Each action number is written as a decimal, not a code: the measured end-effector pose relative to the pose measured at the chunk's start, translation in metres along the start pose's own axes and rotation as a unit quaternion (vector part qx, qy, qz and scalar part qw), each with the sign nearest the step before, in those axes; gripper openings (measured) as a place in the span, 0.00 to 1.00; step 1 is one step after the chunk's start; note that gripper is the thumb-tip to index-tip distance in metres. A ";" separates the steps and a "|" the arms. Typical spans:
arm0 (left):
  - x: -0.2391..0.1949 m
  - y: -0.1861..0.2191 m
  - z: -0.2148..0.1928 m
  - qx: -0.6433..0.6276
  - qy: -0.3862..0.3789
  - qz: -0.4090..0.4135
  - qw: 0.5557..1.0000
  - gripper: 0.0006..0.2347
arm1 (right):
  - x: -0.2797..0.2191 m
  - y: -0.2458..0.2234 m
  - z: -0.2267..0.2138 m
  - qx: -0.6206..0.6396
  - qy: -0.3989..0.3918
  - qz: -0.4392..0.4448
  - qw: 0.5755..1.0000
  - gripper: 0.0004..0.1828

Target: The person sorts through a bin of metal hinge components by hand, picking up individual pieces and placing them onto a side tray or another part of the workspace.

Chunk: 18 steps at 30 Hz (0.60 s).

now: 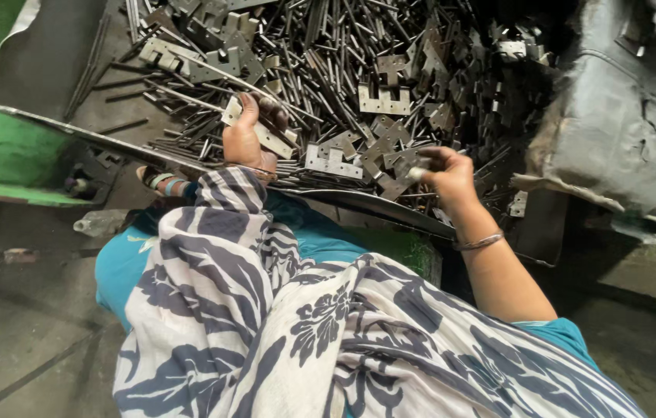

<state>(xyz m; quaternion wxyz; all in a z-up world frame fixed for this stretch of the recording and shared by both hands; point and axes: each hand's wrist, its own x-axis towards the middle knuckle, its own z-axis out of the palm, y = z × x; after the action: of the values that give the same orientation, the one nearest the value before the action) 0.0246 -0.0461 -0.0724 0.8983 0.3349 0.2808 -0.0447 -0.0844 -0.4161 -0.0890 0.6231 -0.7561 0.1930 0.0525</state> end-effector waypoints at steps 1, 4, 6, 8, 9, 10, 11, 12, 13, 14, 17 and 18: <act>-0.008 0.004 -0.001 0.000 0.005 0.003 1.000 0.15 | 0.002 -0.001 -0.005 0.001 -0.005 0.001 1.000 0.21; -0.033 0.007 0.001 -0.079 -0.171 -0.072 0.979 0.10 | 0.014 -0.026 -0.028 0.153 0.019 0.031 0.987 0.20; -0.052 -0.011 0.009 -0.062 -0.223 -0.129 0.964 0.12 | 0.013 -0.051 -0.026 0.449 -0.086 0.029 0.889 0.07; -0.063 -0.033 0.018 -0.076 -0.214 -0.189 0.955 0.14 | 0.003 -0.083 -0.010 0.328 -0.059 0.028 0.942 0.10; -0.069 -0.045 0.018 -0.087 -0.200 -0.248 0.944 0.15 | -0.004 -0.094 0.011 0.205 -0.029 0.030 0.978 0.14; -0.074 -0.058 0.017 -0.086 -0.202 -0.251 0.943 0.15 | -0.011 -0.103 0.034 0.031 -0.048 -0.088 0.994 0.16; -0.080 -0.072 0.018 -0.113 -0.219 -0.275 0.929 0.16 | -0.018 -0.112 0.054 -0.144 -0.061 -0.201 0.967 0.19; -0.084 -0.083 0.018 -0.140 -0.235 -0.299 0.914 0.17 | -0.028 -0.117 0.078 -0.203 -0.045 -0.246 0.947 0.20; -0.090 -0.090 0.018 -0.136 -0.239 -0.304 0.912 0.17 | -0.043 -0.119 0.101 -0.262 -0.028 -0.287 0.921 0.22; -0.097 -0.094 0.018 -0.125 -0.200 -0.293 0.927 0.21 | -0.058 -0.122 0.116 -0.277 -0.050 -0.297 0.913 0.29; -0.106 -0.088 0.024 -0.103 -0.185 -0.257 0.943 0.29 | -0.083 -0.137 0.124 -0.333 -0.137 -0.275 0.892 0.42; -0.109 -0.084 0.025 -0.095 -0.203 -0.234 0.946 0.32 | -0.089 -0.140 0.123 -0.371 -0.205 -0.238 0.874 0.47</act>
<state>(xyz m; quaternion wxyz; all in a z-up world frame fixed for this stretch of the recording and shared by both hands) -0.0779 -0.1389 -0.0470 0.9283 0.1569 0.1663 -0.2934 -0.0961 -0.2569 0.0415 0.3158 -0.9272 -0.1587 0.1238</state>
